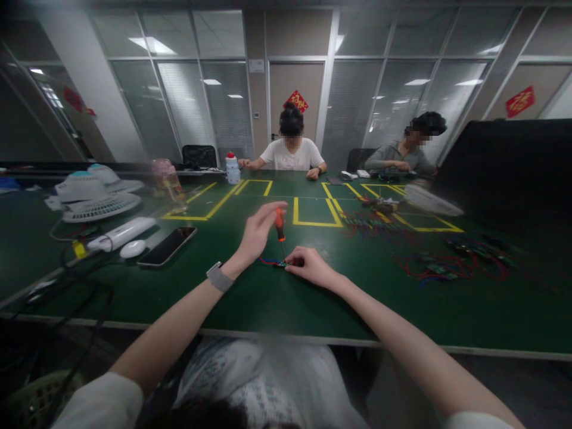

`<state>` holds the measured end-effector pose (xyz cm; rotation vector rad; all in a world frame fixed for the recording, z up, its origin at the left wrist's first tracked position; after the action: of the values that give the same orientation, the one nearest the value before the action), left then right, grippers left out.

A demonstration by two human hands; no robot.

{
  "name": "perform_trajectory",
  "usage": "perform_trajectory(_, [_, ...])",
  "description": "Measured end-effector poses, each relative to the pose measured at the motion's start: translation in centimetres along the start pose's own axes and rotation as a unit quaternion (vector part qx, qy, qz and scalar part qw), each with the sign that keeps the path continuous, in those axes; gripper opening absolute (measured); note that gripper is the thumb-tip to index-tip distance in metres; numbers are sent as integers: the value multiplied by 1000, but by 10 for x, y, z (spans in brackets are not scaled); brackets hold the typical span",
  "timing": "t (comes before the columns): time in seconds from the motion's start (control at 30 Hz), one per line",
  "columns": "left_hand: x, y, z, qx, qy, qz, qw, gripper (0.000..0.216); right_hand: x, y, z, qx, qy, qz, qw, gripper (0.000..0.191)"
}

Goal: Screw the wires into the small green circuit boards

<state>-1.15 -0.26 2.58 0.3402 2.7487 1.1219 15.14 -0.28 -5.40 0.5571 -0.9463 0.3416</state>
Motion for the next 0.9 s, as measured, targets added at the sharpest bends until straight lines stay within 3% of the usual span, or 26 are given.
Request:
perform_trajectory(0.2, [3,2,2,35,-57,-14,998,25,1,-1,3,-1,-7,2,1000,17])
perform_trajectory(0.43, [6,-2,3,-16,79,-44,996,20,1,0,5,-5,-15,-5,1000,15])
perform_trajectory(0.57, [1,-6,1,-54,114,-11,992,29,1,0,5,1,-21,-10,1000,13])
perform_trajectory(0.63, [-2,-6,0,-53,82,12,995,33,1,0,6,4,-23,-10,1000,12])
perform_trajectory(0.73, [-5,-6,1,-1,-17,29,999,36,1,0,6,3,-25,-12,1000,12])
perform_trajectory(0.9, [-5,-5,3,13,-42,-12,999,27,1,0,6,1,-27,-8,1000,13])
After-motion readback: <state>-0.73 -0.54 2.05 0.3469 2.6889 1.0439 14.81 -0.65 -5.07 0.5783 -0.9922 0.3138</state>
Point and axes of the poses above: each hand's wrist, its own y-axis towards the middle knuckle, its own x-axis out of the back of the hand, z = x × y, the point moved 2 cm from there along y, towards the middle knuckle, and after that the axes turned 12 degrees about -y, right-handed, at the moved point
